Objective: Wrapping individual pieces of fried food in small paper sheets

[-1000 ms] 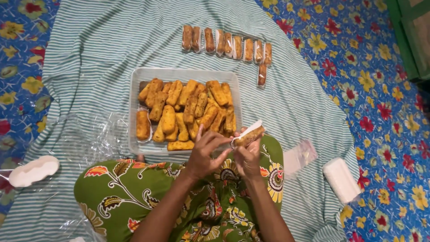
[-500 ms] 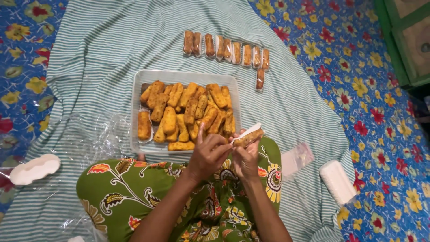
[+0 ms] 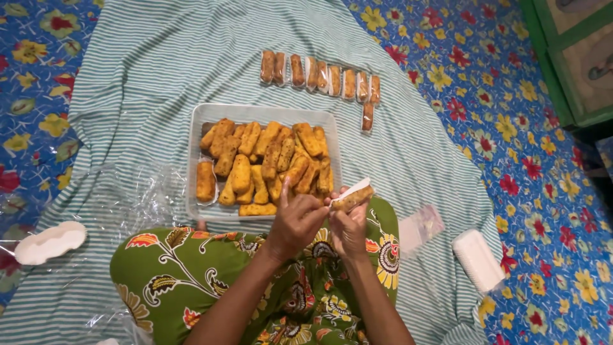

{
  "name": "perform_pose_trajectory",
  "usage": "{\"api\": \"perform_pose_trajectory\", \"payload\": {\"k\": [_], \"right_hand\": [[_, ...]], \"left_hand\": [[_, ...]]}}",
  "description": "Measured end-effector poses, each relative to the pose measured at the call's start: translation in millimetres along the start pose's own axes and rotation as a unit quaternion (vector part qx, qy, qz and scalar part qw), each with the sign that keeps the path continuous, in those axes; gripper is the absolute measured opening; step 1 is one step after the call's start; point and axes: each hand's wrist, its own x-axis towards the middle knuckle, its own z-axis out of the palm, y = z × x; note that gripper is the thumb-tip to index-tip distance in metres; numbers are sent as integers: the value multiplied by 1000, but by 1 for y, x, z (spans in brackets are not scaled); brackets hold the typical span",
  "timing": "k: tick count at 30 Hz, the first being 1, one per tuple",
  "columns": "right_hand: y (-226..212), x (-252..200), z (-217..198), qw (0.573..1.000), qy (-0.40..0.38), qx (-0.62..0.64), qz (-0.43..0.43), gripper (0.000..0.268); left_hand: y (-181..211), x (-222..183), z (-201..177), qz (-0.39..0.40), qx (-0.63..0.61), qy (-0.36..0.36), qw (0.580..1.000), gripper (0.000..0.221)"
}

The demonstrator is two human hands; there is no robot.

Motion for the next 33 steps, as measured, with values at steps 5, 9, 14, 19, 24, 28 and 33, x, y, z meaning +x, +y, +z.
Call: {"api": "perform_pose_trajectory", "payload": {"k": [5,9,14,19,24,28,33], "right_hand": [[8,4,-9,1000,0,14,-11,70],[12,9,-15,999,32,6,7,72],[11,10,-4,998,60,-8,3,71],[13,14,-6,996,83,-38,9,67],[23,19,-11,996,89,-27,-6,70],[23,22,-11,995,96,-14,-18,73],[9,27,-7,996,88,9,-26,74]], "left_hand": [[-2,-5,7,50,42,1,998,3],[0,-1,5,58,70,-34,995,6],[2,4,3,74,86,-50,992,5],[2,5,4,95,99,-59,989,7],[-1,2,7,95,99,-59,989,9],[-2,-2,10,103,97,-61,988,10],[-10,-12,14,73,57,-61,994,8]]}}
